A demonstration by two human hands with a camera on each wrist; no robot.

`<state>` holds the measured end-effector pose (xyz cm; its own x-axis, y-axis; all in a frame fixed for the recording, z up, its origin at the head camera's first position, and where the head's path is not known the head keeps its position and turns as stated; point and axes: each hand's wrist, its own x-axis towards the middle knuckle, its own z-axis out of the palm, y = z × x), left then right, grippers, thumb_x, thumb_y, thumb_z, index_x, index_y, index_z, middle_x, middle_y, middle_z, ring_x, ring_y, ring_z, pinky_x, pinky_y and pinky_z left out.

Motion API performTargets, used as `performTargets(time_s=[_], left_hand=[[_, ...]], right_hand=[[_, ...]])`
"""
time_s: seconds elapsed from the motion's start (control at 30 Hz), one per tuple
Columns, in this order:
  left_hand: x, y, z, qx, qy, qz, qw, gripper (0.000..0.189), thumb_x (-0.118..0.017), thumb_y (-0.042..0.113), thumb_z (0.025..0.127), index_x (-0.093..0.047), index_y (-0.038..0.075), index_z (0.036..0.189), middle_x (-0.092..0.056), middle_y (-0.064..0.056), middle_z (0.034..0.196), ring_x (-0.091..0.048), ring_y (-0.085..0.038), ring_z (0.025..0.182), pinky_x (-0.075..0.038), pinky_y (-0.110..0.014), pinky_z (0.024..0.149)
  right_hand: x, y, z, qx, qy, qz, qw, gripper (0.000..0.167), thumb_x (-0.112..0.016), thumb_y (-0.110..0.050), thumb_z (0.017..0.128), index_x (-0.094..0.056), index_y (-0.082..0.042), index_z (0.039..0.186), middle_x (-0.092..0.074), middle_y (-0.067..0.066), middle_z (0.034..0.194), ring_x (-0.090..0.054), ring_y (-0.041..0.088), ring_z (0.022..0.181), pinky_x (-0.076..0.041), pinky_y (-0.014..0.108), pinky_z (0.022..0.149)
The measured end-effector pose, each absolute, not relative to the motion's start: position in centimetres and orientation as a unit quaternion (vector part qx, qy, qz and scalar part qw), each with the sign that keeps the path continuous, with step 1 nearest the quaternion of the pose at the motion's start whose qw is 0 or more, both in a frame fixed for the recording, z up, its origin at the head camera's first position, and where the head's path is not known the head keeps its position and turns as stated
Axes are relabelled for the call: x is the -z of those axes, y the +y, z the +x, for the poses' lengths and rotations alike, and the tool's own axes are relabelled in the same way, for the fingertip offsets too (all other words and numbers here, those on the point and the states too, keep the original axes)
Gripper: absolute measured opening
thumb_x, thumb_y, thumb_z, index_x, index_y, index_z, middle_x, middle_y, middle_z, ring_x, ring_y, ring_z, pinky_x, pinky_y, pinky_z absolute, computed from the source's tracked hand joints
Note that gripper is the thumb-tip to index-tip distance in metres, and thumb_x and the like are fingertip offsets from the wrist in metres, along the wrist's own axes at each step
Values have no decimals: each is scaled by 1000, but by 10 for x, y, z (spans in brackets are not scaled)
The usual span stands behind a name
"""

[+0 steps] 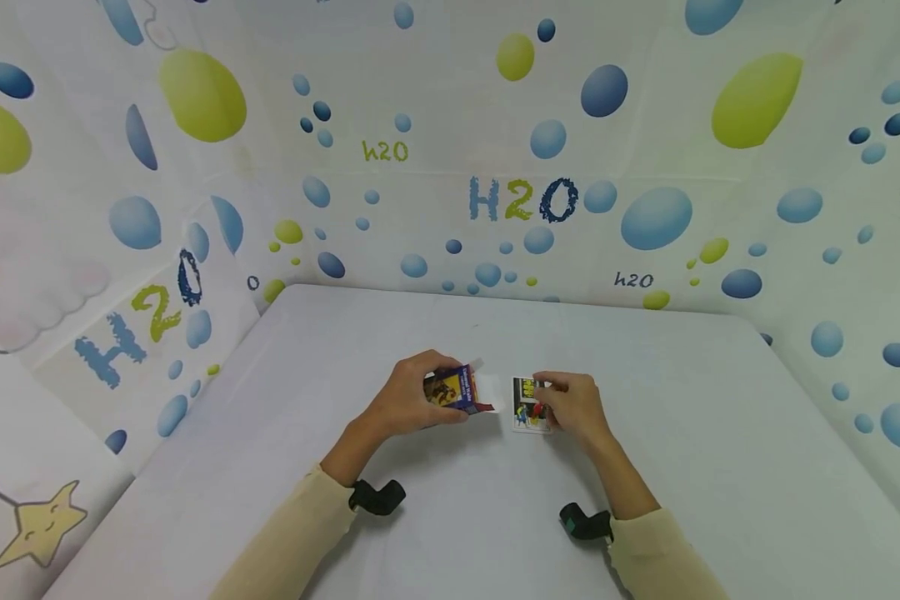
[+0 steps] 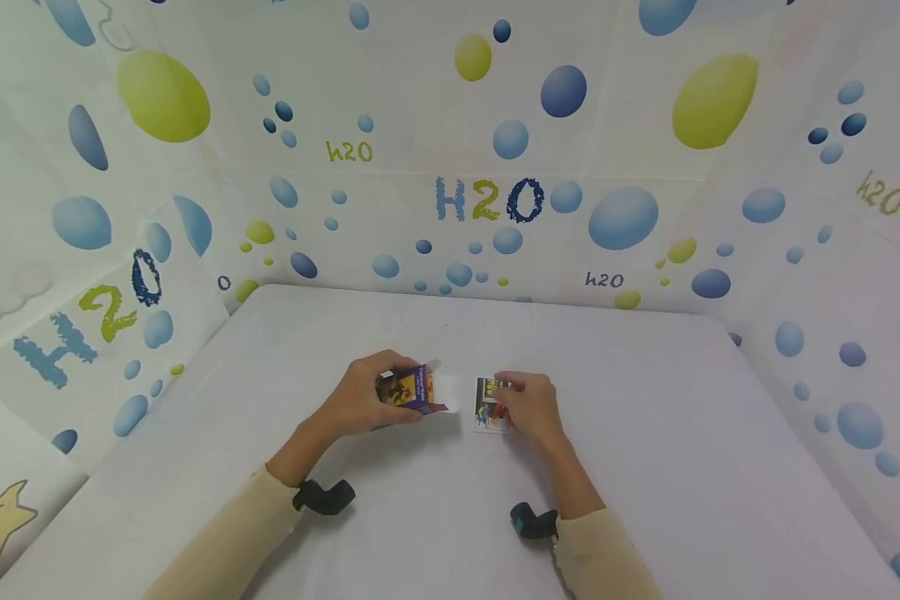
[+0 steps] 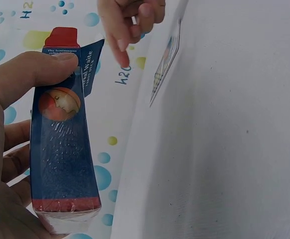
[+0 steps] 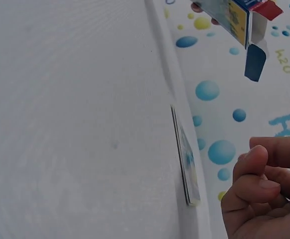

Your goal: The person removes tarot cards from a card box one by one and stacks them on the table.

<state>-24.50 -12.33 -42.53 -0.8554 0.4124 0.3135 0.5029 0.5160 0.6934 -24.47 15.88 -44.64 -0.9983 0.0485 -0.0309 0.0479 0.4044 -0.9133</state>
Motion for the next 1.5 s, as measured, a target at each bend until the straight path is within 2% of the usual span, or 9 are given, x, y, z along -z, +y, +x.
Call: performTargets(time_s=[0.1,0.37,0.6,0.77,1.1,1.3,1.5], left_hand=[[426,-123,-246,414,-869,-264,55,68,-93,31,70,-65,14,130,-66,2,121,-60,-17,111,-54,-39,95],[425,-121,-244,429,-854,-289,56,67,-94,30,69,-65,15,128,-65,5,117,-60,-13,107,-54,-36,92],[422,-117,-240,429,-847,-307,60,66,-94,30,71,-64,17,128,-64,7,117,-60,-13,107,-55,-34,93],[423,-114,-237,429,-841,-323,60,65,-94,29,71,-64,15,128,-64,5,117,-62,-18,107,-55,-34,93],[421,-107,-234,415,-842,-341,57,66,-95,26,69,-65,12,126,-64,5,114,-60,-10,105,-54,-30,93],[420,-106,-235,419,-839,-344,56,66,-95,25,69,-65,12,126,-65,4,114,-60,-10,104,-54,-30,93],[420,-105,-235,423,-839,-339,56,65,-95,26,69,-65,13,126,-64,5,114,-59,-10,105,-54,-31,93]], right_hand=[[440,153,-242,-564,-825,-18,13,22,-68,-12,94,-74,-2,113,-62,16,85,-55,17,56,-45,21,48],[424,140,-235,-599,-800,35,23,18,-67,-12,97,-71,2,107,-64,27,87,-58,20,57,-49,22,50],[412,121,-225,-578,-808,112,16,6,-71,-12,94,-72,-7,97,-65,13,77,-58,24,60,-50,23,50],[412,110,-220,-548,-827,126,2,7,-73,-10,92,-71,-5,96,-68,7,78,-60,20,62,-51,24,51],[417,105,-216,-530,-843,92,11,11,-71,-3,87,-65,-4,96,-65,5,75,-62,18,65,-54,27,54],[415,106,-216,-546,-833,88,5,13,-69,1,86,-65,-3,98,-65,7,75,-63,19,64,-55,28,55],[412,108,-217,-558,-827,76,-4,15,-71,2,86,-64,-3,99,-66,8,75,-60,19,62,-51,26,53]])
